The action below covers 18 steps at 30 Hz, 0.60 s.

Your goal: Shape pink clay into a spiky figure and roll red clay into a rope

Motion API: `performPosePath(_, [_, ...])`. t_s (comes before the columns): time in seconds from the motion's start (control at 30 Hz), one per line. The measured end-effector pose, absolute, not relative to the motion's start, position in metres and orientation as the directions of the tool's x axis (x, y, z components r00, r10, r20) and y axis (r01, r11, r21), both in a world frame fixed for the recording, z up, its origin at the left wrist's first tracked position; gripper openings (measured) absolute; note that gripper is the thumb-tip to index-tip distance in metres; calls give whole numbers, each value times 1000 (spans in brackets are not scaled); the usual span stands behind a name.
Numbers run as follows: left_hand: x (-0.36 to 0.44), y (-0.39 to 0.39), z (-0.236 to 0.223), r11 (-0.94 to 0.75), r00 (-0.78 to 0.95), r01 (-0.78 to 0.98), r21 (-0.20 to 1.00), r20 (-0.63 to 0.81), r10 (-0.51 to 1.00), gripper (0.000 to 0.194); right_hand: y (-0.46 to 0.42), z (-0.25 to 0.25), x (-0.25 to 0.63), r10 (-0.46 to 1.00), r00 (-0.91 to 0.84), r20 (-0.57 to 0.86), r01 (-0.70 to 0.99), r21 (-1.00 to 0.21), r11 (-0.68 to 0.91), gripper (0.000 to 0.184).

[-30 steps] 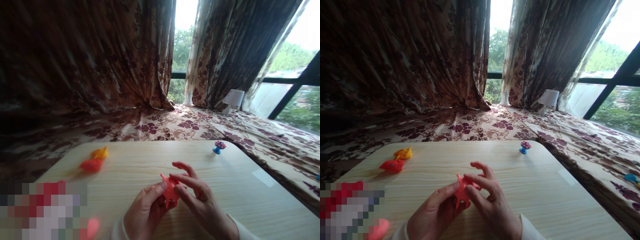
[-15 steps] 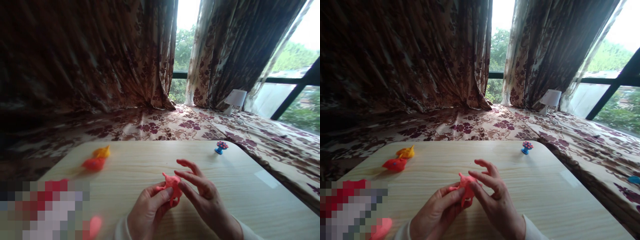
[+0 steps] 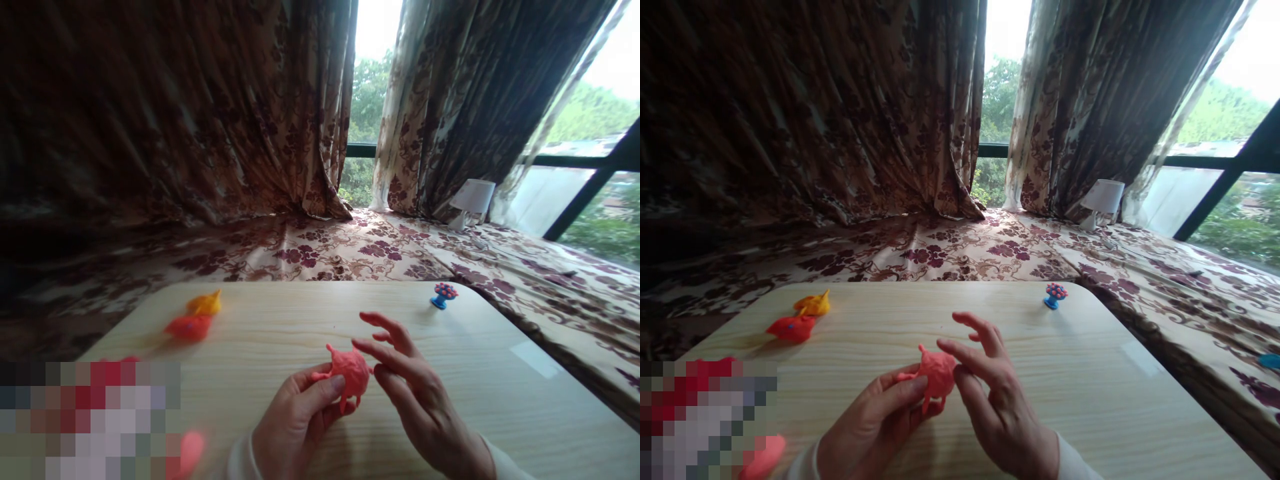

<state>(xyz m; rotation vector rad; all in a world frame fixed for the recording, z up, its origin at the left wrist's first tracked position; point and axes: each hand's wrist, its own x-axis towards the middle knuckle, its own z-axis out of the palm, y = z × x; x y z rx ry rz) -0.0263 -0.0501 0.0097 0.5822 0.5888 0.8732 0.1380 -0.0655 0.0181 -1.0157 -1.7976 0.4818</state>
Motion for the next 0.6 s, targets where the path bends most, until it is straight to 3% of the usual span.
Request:
performPosePath(0.27, [-26, -50, 9, 515, 512, -563, 646, -216, 832, 13, -66, 16, 138, 742, -320, 589, 554, -519, 651, 38])
performPosePath(0.6, [-30, -50, 11, 384, 461, -468, 796, -151, 875, 14, -66, 17, 141, 711, -331, 620, 568, -471, 675, 38])
